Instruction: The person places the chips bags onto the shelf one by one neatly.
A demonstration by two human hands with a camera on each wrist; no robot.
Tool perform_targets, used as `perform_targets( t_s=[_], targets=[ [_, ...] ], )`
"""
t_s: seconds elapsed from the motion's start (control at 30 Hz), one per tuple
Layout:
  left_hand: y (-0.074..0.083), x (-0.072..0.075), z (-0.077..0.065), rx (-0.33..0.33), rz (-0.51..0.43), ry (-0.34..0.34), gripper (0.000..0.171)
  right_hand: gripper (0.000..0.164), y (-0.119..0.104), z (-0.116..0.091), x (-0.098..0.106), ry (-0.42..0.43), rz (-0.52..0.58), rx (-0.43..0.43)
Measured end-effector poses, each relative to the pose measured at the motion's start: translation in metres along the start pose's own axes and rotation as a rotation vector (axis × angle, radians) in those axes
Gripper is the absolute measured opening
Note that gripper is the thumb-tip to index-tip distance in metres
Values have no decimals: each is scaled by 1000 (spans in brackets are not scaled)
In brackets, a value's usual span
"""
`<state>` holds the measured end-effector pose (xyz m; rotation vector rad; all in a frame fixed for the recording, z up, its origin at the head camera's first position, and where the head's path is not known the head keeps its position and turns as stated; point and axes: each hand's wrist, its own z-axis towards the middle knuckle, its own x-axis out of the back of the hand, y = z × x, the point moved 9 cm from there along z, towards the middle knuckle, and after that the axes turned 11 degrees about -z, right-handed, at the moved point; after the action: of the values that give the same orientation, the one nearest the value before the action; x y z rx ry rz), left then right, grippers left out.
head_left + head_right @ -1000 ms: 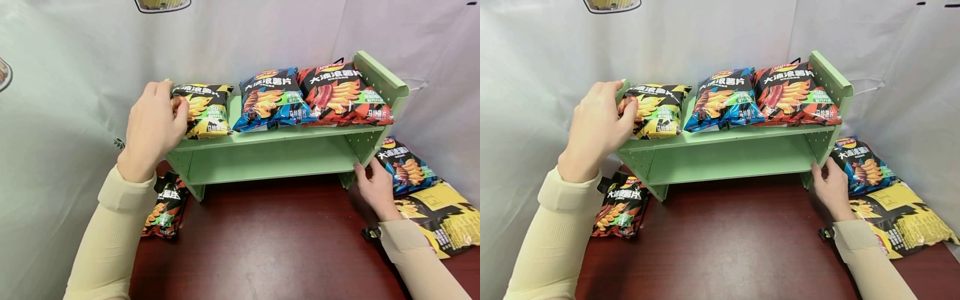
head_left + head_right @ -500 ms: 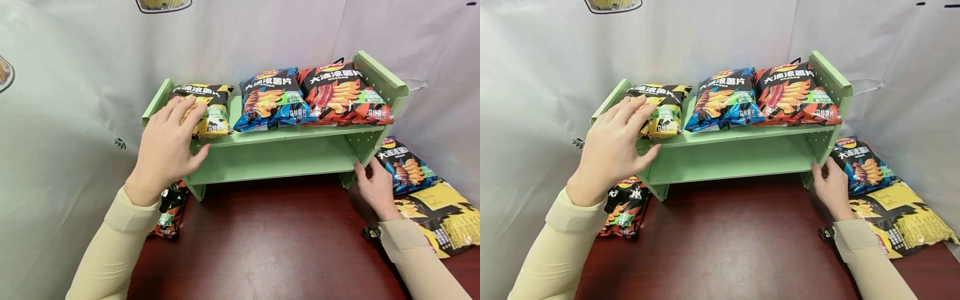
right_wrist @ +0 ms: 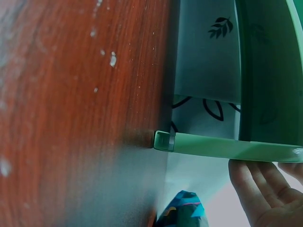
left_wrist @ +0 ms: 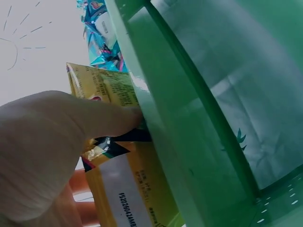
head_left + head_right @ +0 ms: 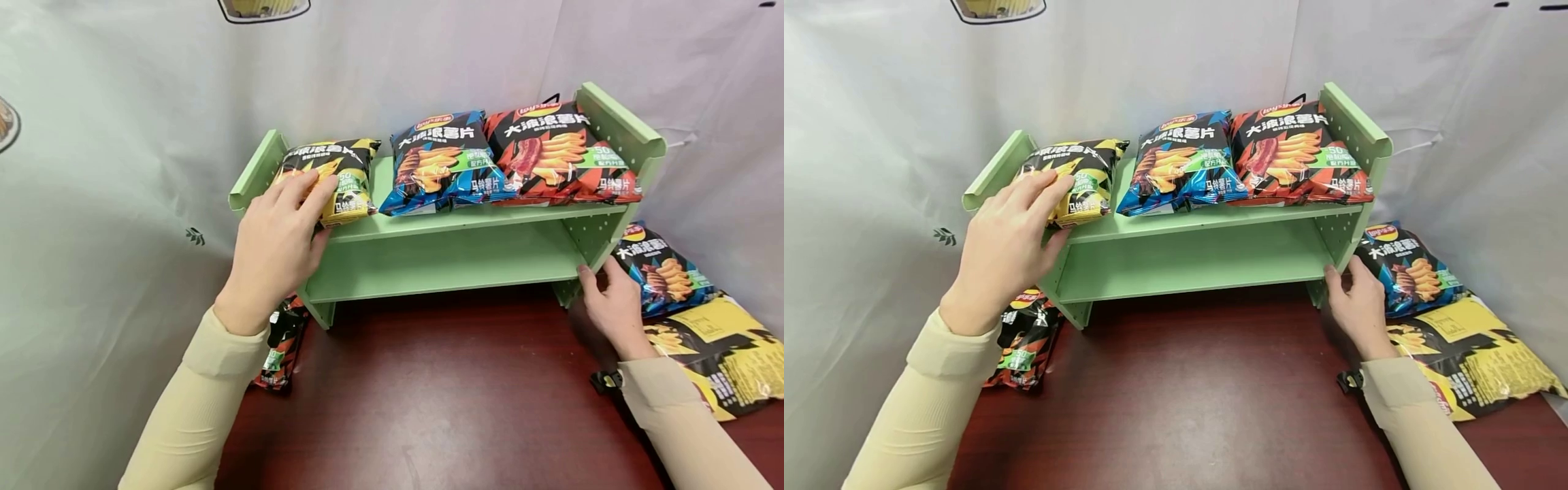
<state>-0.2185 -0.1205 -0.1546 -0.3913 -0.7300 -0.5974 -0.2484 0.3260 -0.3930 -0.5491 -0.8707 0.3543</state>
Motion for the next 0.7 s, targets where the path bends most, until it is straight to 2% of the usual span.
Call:
perform_targets(
  t_s=[0.17, 0.7],
  targets=[
    [-1, 0, -4, 21, -1, 6, 63, 35, -5, 0, 0, -4, 22, 15],
    [2, -9, -7, 19, 20, 45, 56, 34, -1, -2, 1, -12, 16, 4]
  ],
)
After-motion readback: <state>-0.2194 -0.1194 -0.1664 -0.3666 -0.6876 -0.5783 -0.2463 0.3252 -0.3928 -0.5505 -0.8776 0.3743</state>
